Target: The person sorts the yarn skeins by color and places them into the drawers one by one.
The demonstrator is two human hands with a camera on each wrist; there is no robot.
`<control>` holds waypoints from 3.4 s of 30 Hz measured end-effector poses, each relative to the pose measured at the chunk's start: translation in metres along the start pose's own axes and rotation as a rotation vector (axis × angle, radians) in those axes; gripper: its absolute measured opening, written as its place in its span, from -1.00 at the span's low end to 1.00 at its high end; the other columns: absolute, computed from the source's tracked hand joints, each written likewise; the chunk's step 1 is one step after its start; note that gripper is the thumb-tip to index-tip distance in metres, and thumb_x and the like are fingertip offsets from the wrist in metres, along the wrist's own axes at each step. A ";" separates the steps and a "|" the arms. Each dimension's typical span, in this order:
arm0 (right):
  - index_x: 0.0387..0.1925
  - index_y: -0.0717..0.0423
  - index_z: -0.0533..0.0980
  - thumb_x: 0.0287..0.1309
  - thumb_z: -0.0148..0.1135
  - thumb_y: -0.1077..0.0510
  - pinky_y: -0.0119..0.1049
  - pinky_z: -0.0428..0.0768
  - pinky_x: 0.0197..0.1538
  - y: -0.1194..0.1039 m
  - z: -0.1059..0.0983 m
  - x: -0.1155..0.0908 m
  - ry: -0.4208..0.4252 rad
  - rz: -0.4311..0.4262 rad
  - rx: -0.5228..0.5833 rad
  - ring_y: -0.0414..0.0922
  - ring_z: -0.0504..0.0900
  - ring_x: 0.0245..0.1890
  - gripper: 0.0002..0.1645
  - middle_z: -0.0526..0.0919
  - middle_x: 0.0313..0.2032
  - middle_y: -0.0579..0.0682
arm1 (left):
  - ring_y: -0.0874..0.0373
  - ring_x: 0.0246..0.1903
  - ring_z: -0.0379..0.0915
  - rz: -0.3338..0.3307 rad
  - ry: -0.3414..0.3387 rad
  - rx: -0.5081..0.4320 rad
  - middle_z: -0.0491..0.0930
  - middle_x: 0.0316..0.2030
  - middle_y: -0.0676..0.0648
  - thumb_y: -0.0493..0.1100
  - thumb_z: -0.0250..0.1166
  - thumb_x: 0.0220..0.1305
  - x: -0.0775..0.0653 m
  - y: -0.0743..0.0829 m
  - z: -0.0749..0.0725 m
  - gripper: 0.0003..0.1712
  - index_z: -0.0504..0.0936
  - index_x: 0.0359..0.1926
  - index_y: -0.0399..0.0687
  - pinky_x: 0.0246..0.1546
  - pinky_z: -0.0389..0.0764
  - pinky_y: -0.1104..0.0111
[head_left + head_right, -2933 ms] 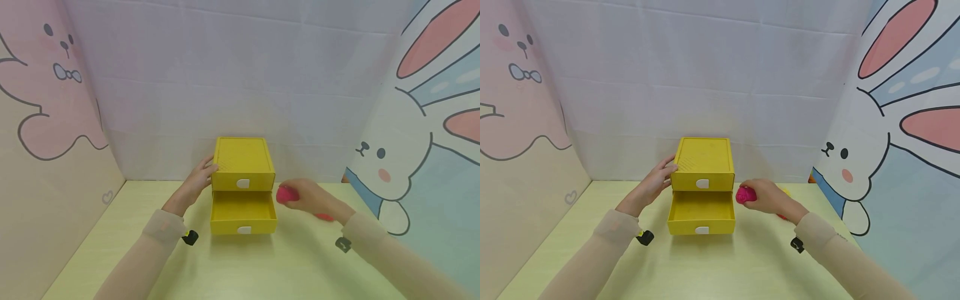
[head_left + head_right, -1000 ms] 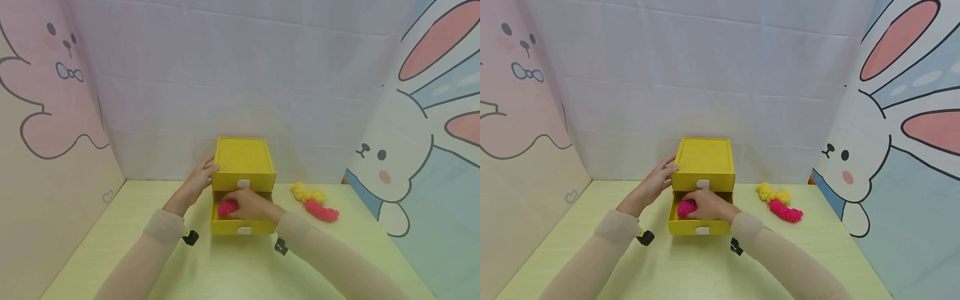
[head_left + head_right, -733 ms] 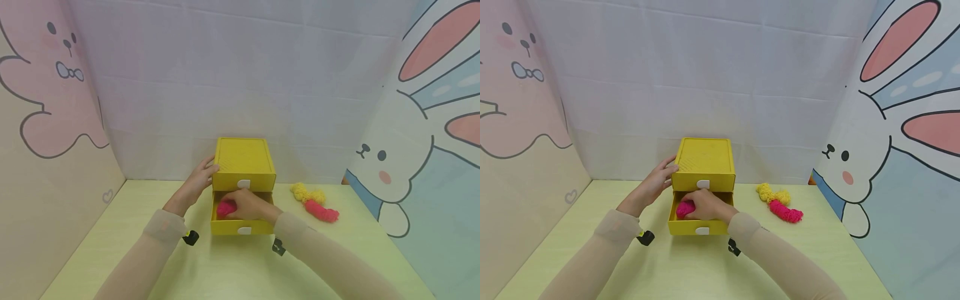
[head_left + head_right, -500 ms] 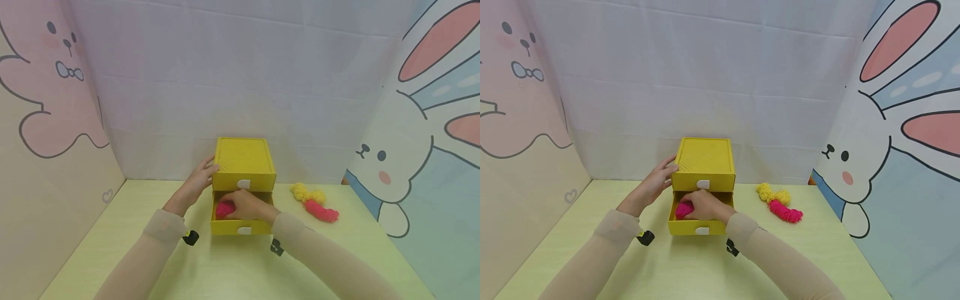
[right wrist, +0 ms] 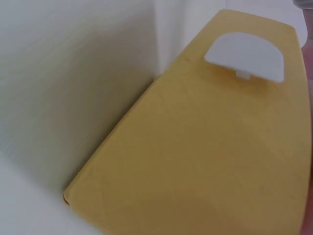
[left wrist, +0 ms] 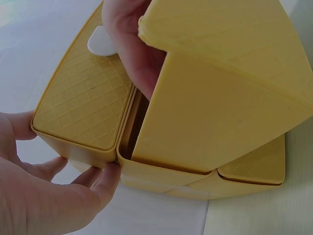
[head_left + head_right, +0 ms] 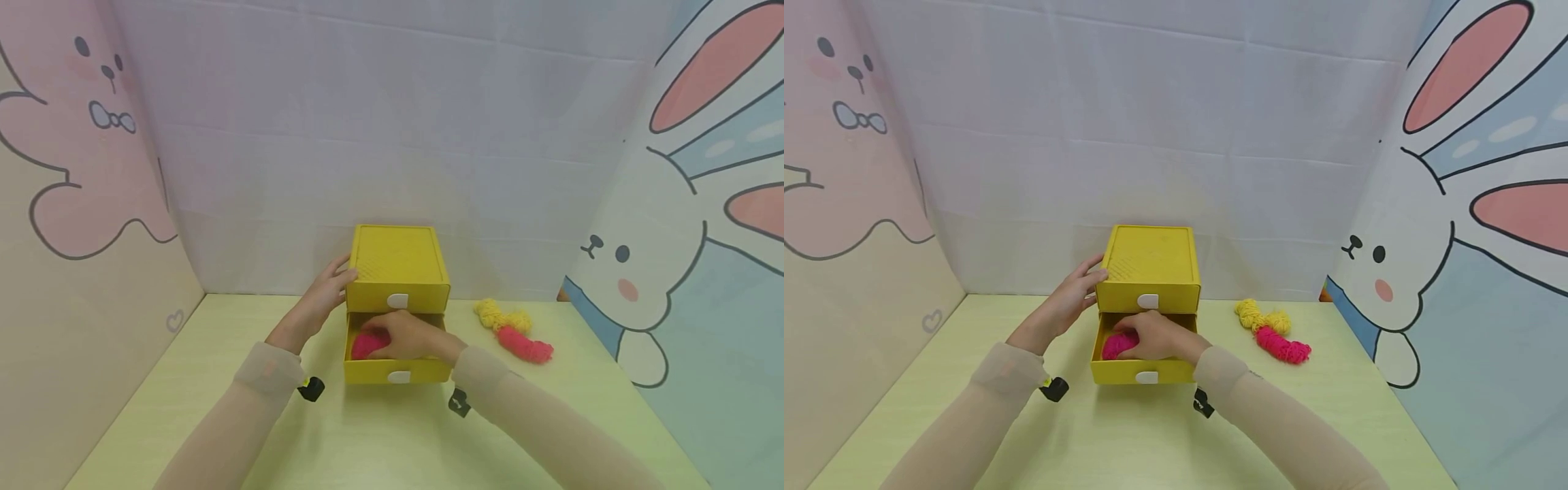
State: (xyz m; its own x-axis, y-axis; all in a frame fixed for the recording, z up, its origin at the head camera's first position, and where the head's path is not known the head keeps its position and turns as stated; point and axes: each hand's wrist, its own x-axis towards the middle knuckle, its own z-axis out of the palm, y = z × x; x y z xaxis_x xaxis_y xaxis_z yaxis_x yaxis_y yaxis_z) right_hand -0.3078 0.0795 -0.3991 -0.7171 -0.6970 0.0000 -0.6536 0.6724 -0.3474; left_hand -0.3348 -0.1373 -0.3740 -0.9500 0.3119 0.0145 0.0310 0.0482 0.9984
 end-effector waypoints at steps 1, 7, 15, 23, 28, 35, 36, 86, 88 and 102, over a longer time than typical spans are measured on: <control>0.31 0.02 0.62 0.35 0.48 -0.06 -0.27 0.62 0.28 -0.001 -0.002 -0.002 -0.006 -0.004 0.006 -0.22 0.64 0.02 -0.42 0.75 0.11 -0.14 | -0.20 0.61 0.03 -0.001 0.000 0.001 0.02 0.64 -0.22 0.06 0.03 0.69 0.000 0.000 0.000 -0.21 -0.08 0.74 0.16 0.64 0.06 -0.13; 0.37 0.05 0.59 0.39 0.42 -0.10 -0.15 0.58 0.38 0.000 -0.019 -0.018 -0.022 -0.002 0.062 -0.12 0.65 0.18 -0.38 0.72 0.21 -0.08 | -0.19 0.62 0.01 -0.004 -0.004 0.009 -0.01 0.66 -0.20 0.06 0.02 0.69 0.002 0.000 0.001 -0.21 -0.09 0.74 0.16 0.64 0.06 -0.13; 0.37 0.05 0.59 0.40 0.40 -0.07 -0.05 0.57 0.40 0.005 -0.045 -0.046 -0.001 0.003 0.099 -0.09 0.62 0.26 -0.40 0.69 0.28 -0.08 | -0.15 0.62 0.01 -0.013 0.006 0.029 0.01 0.66 -0.15 0.08 0.03 0.69 0.000 0.002 0.002 -0.22 -0.07 0.74 0.20 0.63 0.09 -0.12; 0.38 0.07 0.59 0.40 0.42 -0.07 -0.03 0.61 0.36 0.017 -0.061 -0.071 0.049 0.028 0.156 -0.05 0.63 0.29 -0.38 0.68 0.29 -0.06 | -0.13 0.63 0.00 -0.019 0.010 0.033 0.02 0.66 -0.12 0.08 0.04 0.69 -0.001 0.001 0.001 -0.22 -0.06 0.73 0.21 0.63 0.08 -0.13; 0.36 0.15 0.58 0.40 0.42 0.06 -0.10 0.75 0.17 0.026 -0.070 -0.086 0.098 0.013 0.206 0.06 0.66 0.24 -0.42 0.68 0.28 0.07 | -0.14 0.63 0.00 -0.023 0.015 0.035 0.02 0.66 -0.13 0.09 0.04 0.69 -0.001 0.001 0.001 -0.22 -0.05 0.73 0.21 0.63 0.06 -0.14; 0.31 0.24 0.59 0.39 0.41 0.15 -0.17 0.80 0.06 0.044 -0.073 -0.107 0.151 0.040 0.222 0.15 0.72 0.09 -0.48 0.69 0.22 0.18 | -0.15 0.63 -0.01 -0.030 0.021 0.038 -0.02 0.67 -0.13 0.10 0.05 0.68 -0.001 0.001 0.002 -0.21 -0.07 0.74 0.20 0.63 0.06 -0.14; 0.30 0.25 0.59 0.39 0.41 0.14 -0.16 0.80 0.06 0.048 -0.072 -0.110 0.154 0.051 0.220 0.14 0.73 0.07 -0.47 0.69 0.22 0.19 | -0.15 0.63 -0.01 -0.029 0.021 0.037 -0.02 0.67 -0.13 0.09 0.05 0.68 -0.001 0.002 0.002 -0.21 -0.07 0.74 0.20 0.63 0.06 -0.14; 0.12 0.49 0.56 0.17 0.54 0.22 0.30 0.71 0.00 0.207 -0.021 -0.196 0.305 0.370 -0.022 0.40 0.70 -0.07 -0.42 0.68 -0.01 0.46 | -0.16 0.61 0.04 -0.022 0.005 0.016 0.04 0.65 -0.14 0.09 0.05 0.68 0.000 0.003 0.002 -0.21 -0.05 0.73 0.21 0.63 0.09 -0.12; 0.11 0.48 0.56 0.16 0.54 0.22 0.29 0.71 0.00 0.208 -0.017 -0.195 0.318 0.378 -0.012 0.38 0.71 -0.08 -0.43 0.70 -0.04 0.44 | -0.15 0.61 0.03 -0.023 0.005 0.013 0.03 0.65 -0.12 0.10 0.05 0.68 0.000 0.003 0.001 -0.22 -0.05 0.73 0.22 0.63 0.09 -0.11; 0.17 0.44 0.54 0.22 0.52 0.10 0.04 0.70 -0.06 0.210 0.002 -0.186 0.272 0.517 0.052 0.10 0.65 -0.16 -0.36 0.71 -0.07 0.30 | -0.13 0.61 0.06 -0.009 0.001 -0.003 0.04 0.65 -0.10 0.07 0.05 0.68 0.002 0.000 0.000 -0.23 -0.03 0.73 0.21 0.63 0.09 -0.12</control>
State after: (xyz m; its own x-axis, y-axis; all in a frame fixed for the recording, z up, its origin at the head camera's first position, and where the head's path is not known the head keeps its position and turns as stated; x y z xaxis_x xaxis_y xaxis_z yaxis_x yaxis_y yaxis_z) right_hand -0.3114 0.3499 -0.4738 -0.9806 -0.1879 0.0565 -0.1943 0.8904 -0.4116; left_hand -0.3369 -0.1361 -0.3739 -0.9506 0.3102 0.0057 0.0218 0.0483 0.9986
